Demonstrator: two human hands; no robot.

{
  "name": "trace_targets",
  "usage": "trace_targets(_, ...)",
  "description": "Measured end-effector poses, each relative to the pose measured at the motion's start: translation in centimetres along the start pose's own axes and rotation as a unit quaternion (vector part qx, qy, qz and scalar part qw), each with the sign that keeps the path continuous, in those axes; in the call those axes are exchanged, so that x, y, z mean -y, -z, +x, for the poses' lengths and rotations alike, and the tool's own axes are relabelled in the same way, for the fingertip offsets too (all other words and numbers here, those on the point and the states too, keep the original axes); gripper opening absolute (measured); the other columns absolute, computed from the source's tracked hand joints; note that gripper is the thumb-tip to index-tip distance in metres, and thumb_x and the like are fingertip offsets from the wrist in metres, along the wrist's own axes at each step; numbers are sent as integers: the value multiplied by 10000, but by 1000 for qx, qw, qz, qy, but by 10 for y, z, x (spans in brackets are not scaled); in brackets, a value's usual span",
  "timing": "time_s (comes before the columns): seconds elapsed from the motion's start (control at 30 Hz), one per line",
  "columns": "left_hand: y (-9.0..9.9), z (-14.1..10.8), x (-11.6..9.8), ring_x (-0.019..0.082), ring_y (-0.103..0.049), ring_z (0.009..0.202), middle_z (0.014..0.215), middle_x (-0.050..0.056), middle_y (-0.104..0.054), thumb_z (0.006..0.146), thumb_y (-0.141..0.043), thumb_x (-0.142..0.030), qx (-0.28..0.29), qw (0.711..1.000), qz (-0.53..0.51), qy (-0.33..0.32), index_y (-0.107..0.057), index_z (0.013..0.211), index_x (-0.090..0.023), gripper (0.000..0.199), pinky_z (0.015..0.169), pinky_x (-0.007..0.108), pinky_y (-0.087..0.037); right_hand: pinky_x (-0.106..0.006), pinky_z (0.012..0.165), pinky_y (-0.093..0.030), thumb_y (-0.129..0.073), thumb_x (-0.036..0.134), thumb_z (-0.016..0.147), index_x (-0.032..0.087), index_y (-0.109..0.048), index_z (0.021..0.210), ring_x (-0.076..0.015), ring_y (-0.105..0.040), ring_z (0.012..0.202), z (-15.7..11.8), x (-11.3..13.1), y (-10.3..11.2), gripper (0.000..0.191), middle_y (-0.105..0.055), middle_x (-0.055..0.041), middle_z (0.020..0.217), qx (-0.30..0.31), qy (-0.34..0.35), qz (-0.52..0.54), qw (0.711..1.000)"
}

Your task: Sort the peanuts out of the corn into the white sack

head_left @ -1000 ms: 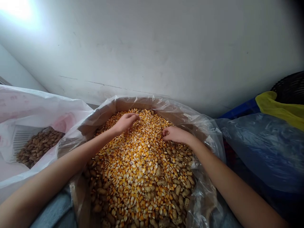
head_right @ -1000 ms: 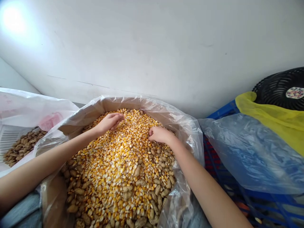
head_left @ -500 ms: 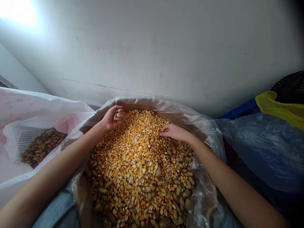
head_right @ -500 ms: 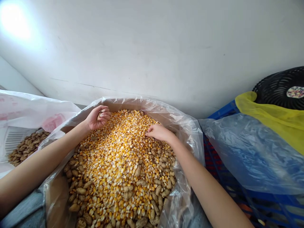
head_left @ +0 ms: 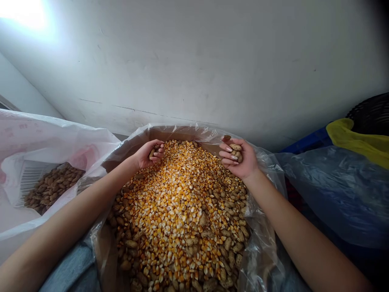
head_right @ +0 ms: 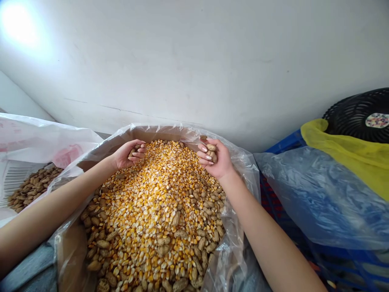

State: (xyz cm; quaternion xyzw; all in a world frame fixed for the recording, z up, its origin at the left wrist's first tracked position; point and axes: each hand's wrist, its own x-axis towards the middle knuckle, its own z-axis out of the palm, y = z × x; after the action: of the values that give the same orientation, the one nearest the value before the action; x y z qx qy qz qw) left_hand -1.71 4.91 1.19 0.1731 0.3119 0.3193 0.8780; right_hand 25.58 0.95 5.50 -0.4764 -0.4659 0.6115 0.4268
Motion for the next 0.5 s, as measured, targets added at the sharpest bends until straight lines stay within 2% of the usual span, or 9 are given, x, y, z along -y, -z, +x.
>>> trace_targets(0.1,2,1,1,11,-279,303,489,-50,-341,718,-452,-170,-14,999,30,-2,-396,573,-142,157,209,93,-169,-206,378,-120,-331,391,702,234,-423,719,-95,-196,416,1,-1,3,183,-327,24,551,-41,11,-25,999)
trace_targets(0.17,4,2,1,10,-261,298,485,-52,-333,713,-462,-183,-26,997,72,-12,-424,577,-139,149,212,97,-150,-205,376,-136,-344,382,686,239,-433,759,-100,-237,428,1,-2,4,183,-382,12,587,-39,14,-11,999)
trace_targets(0.23,6,2,1,12,-256,301,493,-48,-355,699,-484,-193,-46,987,150,-28,-496,634,-135,88,220,106,-134,-202,376,-151,-347,375,682,241,-440,797,-99,-274,443,2,-2,4,200,-428,0,635,-28,13,9,999)
trace_targets(0.3,6,0,-1,18,-265,305,509,-37,-403,677,-516,-200,-69,962,261,-48,-571,752,-142,110,234,123,-124,-200,376,-166,-328,405,695,237,-440,801,-98,-300,454,3,-2,2,228,-457,-8,673,-24,7,5,1000)
trace_targets(0.37,5,-5,-5,32,-286,311,499,-26,-448,664,-531,-222,-92,911,396,-67,-612,853,-162,213,256,149,-142,-199,372,-173,-304,471,711,223,-429,750,-91,-306,448,4,-4,1,280,-466,-12,676,-30,-3,-24,999)
trace_targets(0.4,3,-9,-8,43,-313,323,494,-20,-475,657,-536,-236,-105,873,469,-78,-628,863,-172,234,275,161,-177,-198,368,-172,-303,502,711,216,-417,713,-85,-300,436,5,-5,1,308,-464,-9,663,-33,-10,-45,998)
trace_targets(0.43,1,-14,-10,56,-360,351,502,-13,-510,646,-543,-249,-120,825,544,-91,-646,842,-182,231,308,171,-229,-198,365,-171,-316,524,706,210,-404,680,-79,-296,425,6,-8,1,327,-460,-5,648,-36,-19,-72,997)
trace_targets(0.5,-3,-26,-13,94,-473,469,582,-1,-596,622,-550,-272,-150,706,683,-109,-672,749,-200,190,430,187,-336,-198,366,-185,-376,526,692,202,-408,646,-71,-312,412,7,-15,4,329,-456,5,615,-37,-40,-164,985)
